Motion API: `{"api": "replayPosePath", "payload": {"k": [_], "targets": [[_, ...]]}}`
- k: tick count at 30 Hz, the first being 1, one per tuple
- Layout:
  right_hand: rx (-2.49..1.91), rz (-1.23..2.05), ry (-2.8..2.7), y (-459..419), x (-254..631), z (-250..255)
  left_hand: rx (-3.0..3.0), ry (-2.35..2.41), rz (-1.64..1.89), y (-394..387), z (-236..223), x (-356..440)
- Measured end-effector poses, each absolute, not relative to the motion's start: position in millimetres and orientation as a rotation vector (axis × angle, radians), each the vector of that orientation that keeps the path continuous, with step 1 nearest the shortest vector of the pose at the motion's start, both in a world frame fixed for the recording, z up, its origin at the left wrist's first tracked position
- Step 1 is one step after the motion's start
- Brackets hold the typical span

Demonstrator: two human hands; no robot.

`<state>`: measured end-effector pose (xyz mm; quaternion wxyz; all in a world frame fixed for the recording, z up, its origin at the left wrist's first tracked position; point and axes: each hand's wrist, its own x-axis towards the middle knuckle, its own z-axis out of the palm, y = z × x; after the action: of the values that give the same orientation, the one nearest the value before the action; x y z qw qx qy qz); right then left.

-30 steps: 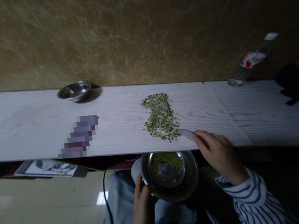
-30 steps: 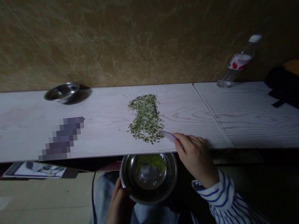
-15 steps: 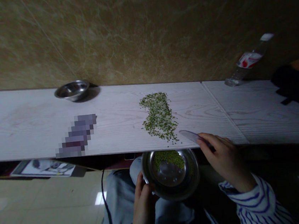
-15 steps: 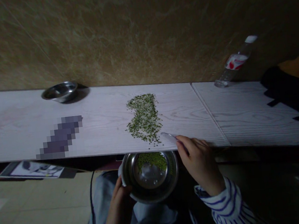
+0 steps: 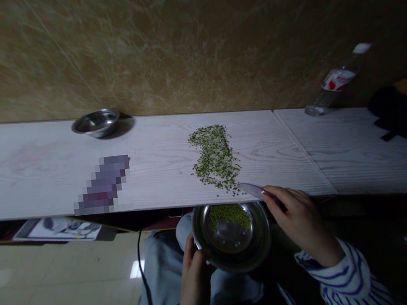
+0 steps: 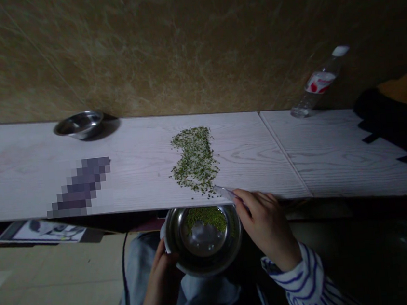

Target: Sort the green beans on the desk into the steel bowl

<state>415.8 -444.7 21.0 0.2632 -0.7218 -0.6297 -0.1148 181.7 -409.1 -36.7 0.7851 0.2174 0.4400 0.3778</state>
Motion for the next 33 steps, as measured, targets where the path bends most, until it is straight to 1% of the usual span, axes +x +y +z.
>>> {"api": "replayPosePath", "payload": {"k": [5,29,33], "targets": [[-1.947,-0.376,-1.717,-442,420,19,0.443,0.951,0.817,-409,-37,183],[-1.89,-0.252,-1.767,-440,402,23,0.447,0.988,0.813,-409,-37,183],[-1.886,-0.288,-1.758,-439,403,24,0.448,0.995,0.823,-409,-36,183]]}}
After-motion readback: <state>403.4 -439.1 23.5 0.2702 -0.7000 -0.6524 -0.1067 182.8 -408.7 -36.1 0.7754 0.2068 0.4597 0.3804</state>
